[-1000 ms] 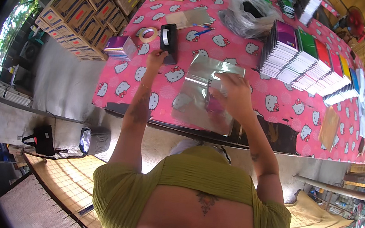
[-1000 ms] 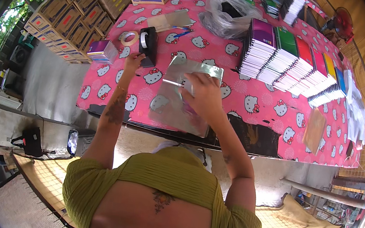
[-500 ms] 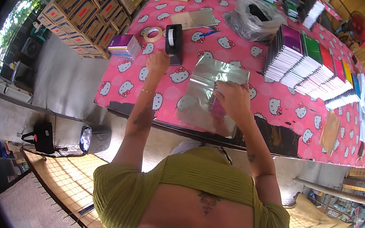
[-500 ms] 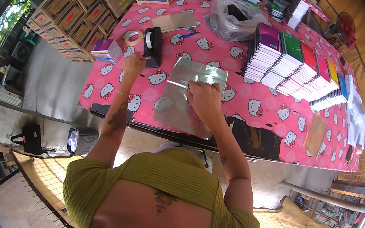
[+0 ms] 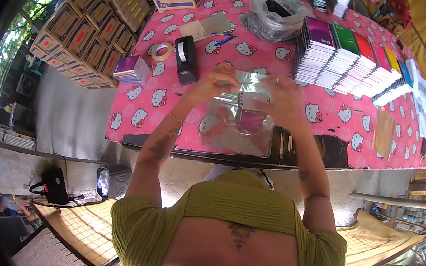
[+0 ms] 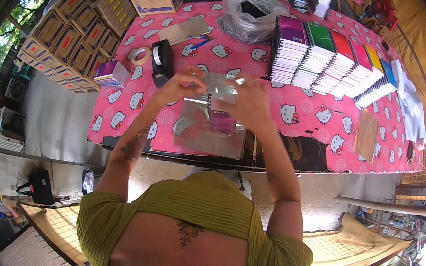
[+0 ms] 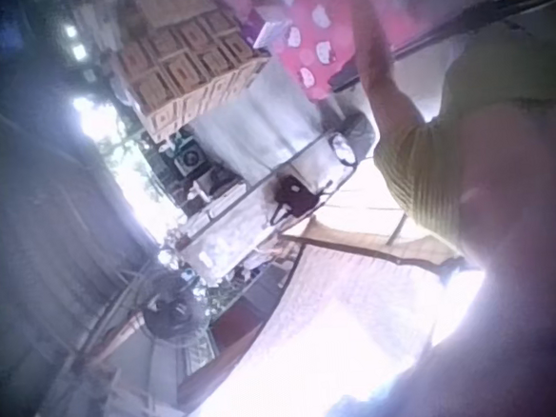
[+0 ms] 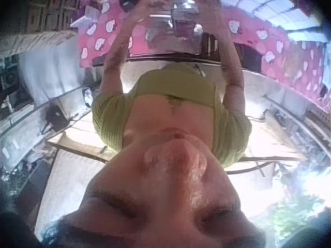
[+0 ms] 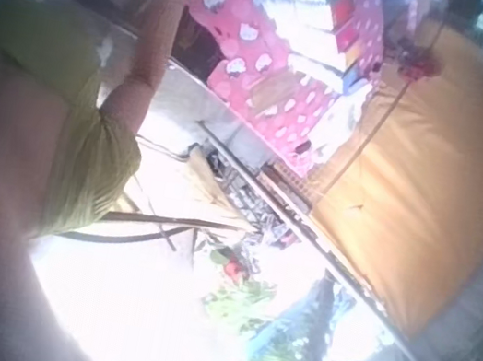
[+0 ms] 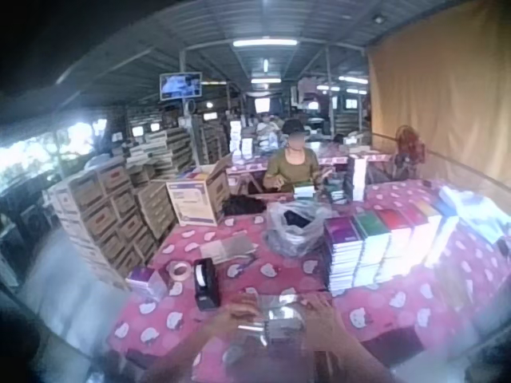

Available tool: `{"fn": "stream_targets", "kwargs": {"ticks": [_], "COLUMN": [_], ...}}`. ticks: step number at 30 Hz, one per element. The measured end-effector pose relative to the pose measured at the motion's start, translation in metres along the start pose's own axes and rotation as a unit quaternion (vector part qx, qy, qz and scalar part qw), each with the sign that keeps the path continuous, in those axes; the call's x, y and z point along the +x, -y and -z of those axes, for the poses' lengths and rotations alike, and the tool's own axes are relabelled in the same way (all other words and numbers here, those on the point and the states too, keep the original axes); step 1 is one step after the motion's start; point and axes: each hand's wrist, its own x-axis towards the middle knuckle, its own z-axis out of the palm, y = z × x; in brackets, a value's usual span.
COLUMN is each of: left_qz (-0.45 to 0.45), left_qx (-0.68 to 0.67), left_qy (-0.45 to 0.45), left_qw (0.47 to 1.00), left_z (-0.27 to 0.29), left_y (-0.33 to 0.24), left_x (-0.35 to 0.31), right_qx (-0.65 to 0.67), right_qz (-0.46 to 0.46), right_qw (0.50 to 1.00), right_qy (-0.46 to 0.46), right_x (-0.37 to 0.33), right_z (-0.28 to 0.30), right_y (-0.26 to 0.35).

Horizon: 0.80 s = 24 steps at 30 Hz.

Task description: The person picks up several colorful notebooks one by one from organized stacks, aligns them into a small pile, and places the pile into a clear plastic bag. They then use a tape dispenser to seal the bag and set the packaged notebooks aside.

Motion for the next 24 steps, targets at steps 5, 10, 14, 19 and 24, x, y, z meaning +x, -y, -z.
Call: {"fn": "stream_targets", "kwargs": {"ticks": [5,10,14,19,24], "left_qz": [-0.062,-0.121,-0.11,0.021,0.189], "left_qx": [0.1,0.253,0.276,0.094,-0.172], "left_qy": [0.016,0.032,-0.019,-0.141,0.06], "left_qw": [0.993,0.959,0.955,0.985,0.965], "left_z": [-0.016,-0.047,-0.06,-0.078,-0.032], "left_y": [0.007,-0.002,0.025,0.015,0.054], "left_x": [0.017,0.038,0.035,0.042,0.014], "right_qx": [0.217,0.118,0.186,0.426,0.445], "right_qz": [-0.014,0.085,0.06,-0.027,-0.223], "right_qw": [0.976,0.988,0.98,0.904,0.867], "right_qy": [-0.003,0.059,0.042,0.004,0.037], "right_x": [-0.045,-0.054,-0.052,-0.046,-0.001], "right_z": [-0.043,-0.07,-0.076,-0.09,-0.093], "right_y": [-0.075,-0.053,-0.048,-0.065,-0.074]}}
